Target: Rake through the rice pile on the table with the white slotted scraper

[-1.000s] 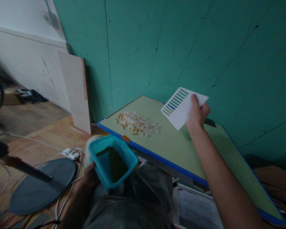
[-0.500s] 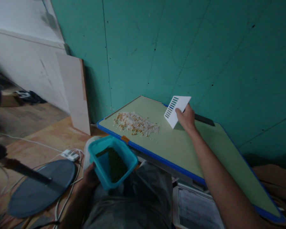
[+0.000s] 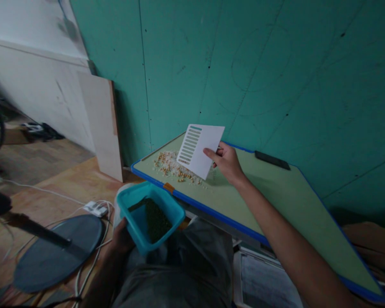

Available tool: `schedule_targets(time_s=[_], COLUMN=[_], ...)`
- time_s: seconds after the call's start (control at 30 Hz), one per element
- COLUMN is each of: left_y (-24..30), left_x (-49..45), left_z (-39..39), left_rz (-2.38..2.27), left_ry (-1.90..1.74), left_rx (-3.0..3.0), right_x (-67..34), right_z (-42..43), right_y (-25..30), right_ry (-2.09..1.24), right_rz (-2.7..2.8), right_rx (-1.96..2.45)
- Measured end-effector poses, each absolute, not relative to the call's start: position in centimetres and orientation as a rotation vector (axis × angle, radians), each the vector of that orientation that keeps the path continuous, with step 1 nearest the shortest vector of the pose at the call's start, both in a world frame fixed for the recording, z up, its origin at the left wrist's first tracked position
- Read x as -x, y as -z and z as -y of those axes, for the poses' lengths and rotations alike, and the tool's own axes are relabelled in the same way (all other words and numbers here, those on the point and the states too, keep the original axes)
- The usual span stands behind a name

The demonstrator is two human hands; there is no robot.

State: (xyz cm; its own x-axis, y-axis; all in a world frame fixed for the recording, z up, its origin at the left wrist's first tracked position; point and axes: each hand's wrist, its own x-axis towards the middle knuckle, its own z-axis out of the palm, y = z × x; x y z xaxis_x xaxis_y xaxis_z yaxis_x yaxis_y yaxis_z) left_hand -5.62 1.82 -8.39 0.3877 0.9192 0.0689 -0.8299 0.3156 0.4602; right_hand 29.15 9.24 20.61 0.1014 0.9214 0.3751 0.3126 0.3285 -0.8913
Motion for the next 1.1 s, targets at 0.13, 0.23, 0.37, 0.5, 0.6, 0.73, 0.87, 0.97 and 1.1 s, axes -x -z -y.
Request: schedule_targets(time_s=[0.13, 0.23, 0.37, 0.5, 0.6, 0.73, 0.87, 0.97, 1.1], left_y=[7.9, 7.5, 7.3, 7.1, 7.0, 6.8, 6.6, 6.6, 6.7], left_x=[5.4, 5.2, 4.9, 4.8, 4.8, 4.9, 4.9, 4.9, 4.9], left_z=[-1.7, -1.5, -1.4, -1.4, -1.4, -1.4, -1.4, -1.4, -1.4], left_rz=[-0.224, -0.218, -0.207, -0.197, -0.189, -0.177, -0.165, -0.153, -0.14], left_ry=[-1.184, -1.196, -1.205, -1.196, -1.185, -1.173, -1.161, -1.15, -1.134], left_rx=[-0.464, -0.462, -0.463, -0.471, -0.48, -0.493, -0.502, -0.507, -0.509], right_x=[-28.1, -27.9, -27.9, -28.0, -27.9, -27.6, -27.3, -27.1, -26.9], right_z=[-8.7, -8.5, -8.7, -8.9, -8.9, -8.8, -8.7, -8.5, -8.3], right_y=[-20.3, -20.0, -19.6, -19.2, -19.0, -19.0, -19.0, -19.0, -19.1], right_ry=[-0.669, -0.668, -0.636, -0.601, -0.63, -0.655, -0.666, -0.672, -0.682], right_rz=[1.482, 1.494, 1.461, 1.438, 1.435, 1.438, 1.444, 1.451, 1.46], right_rx=[1.19, 1.193, 1.192, 1.189, 1.195, 1.21, 1.223, 1.213, 1.204])
